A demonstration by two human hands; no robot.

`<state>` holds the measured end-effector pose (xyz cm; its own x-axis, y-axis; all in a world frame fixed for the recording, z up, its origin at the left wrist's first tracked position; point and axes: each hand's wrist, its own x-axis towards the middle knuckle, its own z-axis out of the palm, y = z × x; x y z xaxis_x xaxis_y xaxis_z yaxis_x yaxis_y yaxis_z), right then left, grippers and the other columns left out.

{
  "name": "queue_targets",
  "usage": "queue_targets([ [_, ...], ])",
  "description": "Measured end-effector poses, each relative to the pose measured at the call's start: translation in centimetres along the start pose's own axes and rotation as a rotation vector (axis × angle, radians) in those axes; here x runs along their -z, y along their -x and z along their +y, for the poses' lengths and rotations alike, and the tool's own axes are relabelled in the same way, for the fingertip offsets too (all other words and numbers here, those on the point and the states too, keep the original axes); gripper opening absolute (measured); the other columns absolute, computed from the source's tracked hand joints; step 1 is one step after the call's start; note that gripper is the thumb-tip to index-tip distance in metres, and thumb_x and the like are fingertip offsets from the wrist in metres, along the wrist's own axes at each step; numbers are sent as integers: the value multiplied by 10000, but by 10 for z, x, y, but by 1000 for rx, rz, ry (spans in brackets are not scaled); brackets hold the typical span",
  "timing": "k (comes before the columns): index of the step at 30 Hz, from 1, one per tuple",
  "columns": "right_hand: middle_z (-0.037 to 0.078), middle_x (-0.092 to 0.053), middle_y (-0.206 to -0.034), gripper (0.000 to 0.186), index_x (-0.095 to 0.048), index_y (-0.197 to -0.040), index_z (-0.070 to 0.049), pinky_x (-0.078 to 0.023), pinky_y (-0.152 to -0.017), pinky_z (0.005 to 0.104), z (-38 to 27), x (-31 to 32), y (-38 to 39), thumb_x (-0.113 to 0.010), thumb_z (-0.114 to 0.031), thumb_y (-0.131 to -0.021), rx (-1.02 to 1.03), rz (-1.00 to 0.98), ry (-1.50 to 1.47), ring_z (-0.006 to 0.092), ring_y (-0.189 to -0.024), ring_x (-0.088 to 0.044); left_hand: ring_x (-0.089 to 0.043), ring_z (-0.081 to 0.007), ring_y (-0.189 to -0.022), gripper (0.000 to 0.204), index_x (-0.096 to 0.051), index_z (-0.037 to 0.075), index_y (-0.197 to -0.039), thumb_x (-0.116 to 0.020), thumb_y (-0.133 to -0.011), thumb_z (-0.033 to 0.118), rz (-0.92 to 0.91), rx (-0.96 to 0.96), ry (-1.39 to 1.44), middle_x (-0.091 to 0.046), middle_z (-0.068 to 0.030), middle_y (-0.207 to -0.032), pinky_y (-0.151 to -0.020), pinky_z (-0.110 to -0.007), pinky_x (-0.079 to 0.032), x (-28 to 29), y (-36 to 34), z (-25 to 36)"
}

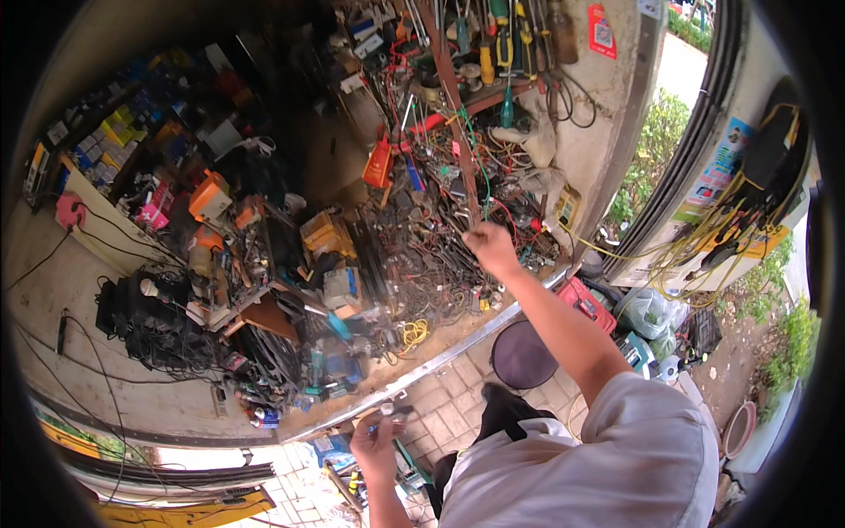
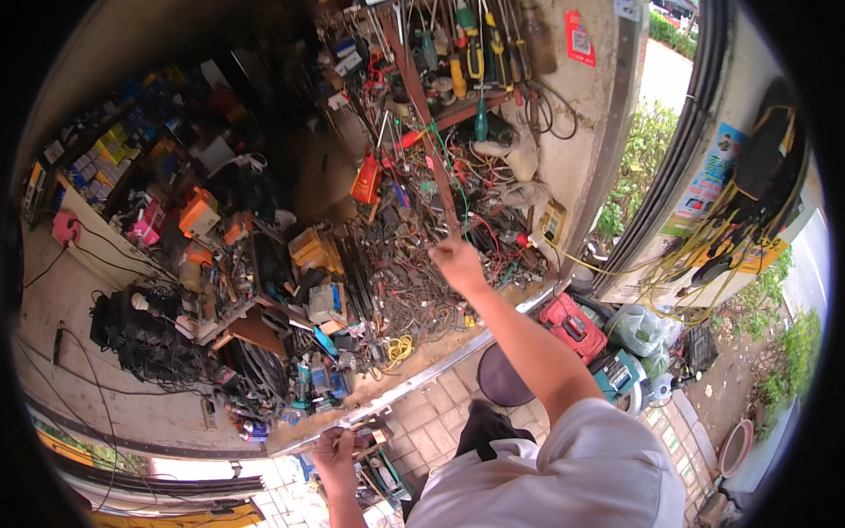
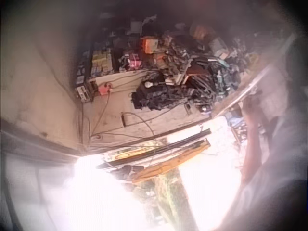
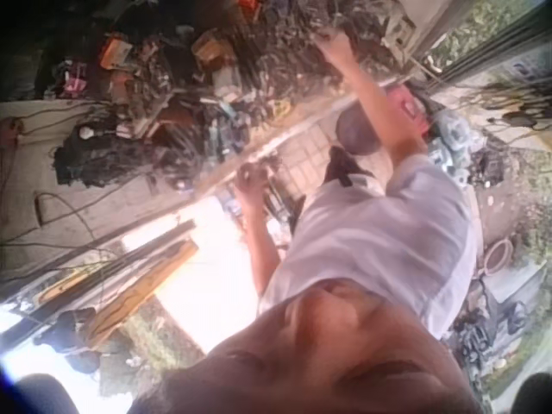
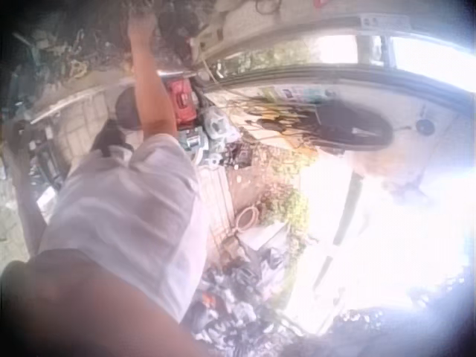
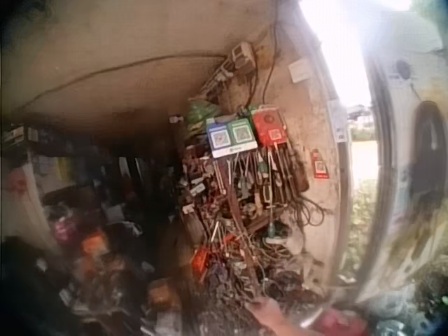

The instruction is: The person repairs an electric scooter by handling wires and connectors, using a screwdriver to open the seat compartment, and connecting a small electronic module to the scooter's wiring.

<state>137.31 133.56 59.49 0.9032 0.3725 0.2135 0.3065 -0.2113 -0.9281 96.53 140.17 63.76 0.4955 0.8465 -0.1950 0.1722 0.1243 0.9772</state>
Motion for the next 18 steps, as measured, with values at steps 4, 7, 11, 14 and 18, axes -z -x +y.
queue_targets([
  [4,170,-697,-787,206,-720,-923,-10,-530,-642,388,81,-26,-69,-709,-200,-843,-144,80,62,298,-711,-685,-696,-169,-708,50,-596,-13,-945,-630,-917,9,101,-43,92,-695,-112,-799,-652,-270,-566,0,-16,5],
  [7,164,-696,-795,157,-742,-930,-73,-537,-628,453,120,-47,-110,-667,-192,-860,-73,274,238,343,-709,-672,-704,-186,-708,86,-593,-21,-940,-649,-917,40,181,-16,122,-699,-118,-789,-666,-303,-590,2,-26,11],
  [11,177,-697,-784,206,-729,-936,-45,-544,-593,443,132,-59,-147,-672,-233,-871,-87,283,350,339,-689,-675,-712,-195,-726,101,-579,-21,-951,-650,-919,43,254,-39,48,-700,-130,-785,-683,-313,-599,9,-30,15],
  [14,177,-700,-798,249,-723,-938,-46,-542,-617,464,130,-72,-162,-689,-281,-866,-177,263,400,352,-711,-674,-695,-165,-736,66,-556,-8,-953,-616,-925,1,307,-77,-35,-673,-96,-831,-679,-287,-577,9,-28,13],
  [18,179,-707,-827,343,-727,-921,-64,-550,-687,505,156,-96,-180,-689,-396,-843,-257,405,491,380,-771,-680,-669,-147,-748,76,-538,-1,-948,-587,-917,-49,335,-169,-140,-611,-59,-887,-662,-276,-538,4,-26,18],
])
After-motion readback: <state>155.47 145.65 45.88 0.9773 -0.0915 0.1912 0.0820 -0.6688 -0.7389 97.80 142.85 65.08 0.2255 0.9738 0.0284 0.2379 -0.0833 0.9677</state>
